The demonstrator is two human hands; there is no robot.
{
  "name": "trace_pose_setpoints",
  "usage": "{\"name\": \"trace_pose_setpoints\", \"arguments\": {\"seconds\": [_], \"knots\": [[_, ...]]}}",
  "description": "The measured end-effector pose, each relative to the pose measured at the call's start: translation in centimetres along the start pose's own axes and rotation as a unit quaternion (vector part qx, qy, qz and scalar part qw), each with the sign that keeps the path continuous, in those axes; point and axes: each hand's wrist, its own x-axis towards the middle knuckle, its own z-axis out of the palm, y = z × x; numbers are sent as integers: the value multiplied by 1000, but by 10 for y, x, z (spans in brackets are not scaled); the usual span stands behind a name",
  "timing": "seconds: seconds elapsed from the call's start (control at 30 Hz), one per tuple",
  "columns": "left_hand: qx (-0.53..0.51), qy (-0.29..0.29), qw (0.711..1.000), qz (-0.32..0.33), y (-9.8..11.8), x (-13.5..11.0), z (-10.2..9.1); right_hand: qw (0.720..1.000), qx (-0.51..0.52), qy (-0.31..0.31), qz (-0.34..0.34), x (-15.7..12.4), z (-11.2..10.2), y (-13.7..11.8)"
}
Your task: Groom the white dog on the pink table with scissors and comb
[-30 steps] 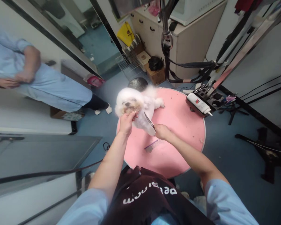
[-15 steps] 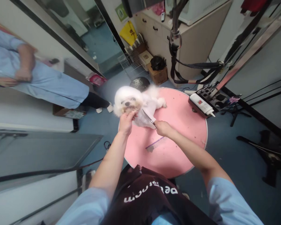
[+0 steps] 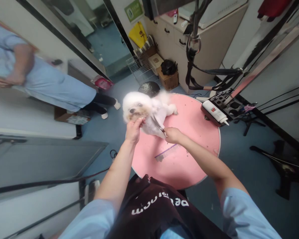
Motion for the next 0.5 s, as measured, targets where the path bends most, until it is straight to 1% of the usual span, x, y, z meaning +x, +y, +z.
{"name": "trace_pose_setpoints", "arguments": {"seconds": [0.2, 0.5], "knots": [[-20, 4, 1000, -11, 0, -1, -1, 1000, -1, -1, -9, -2, 1, 1], [-19, -6, 1000, -5, 2, -5, 3, 1000, 23, 7, 6, -9, 2, 4]]}}
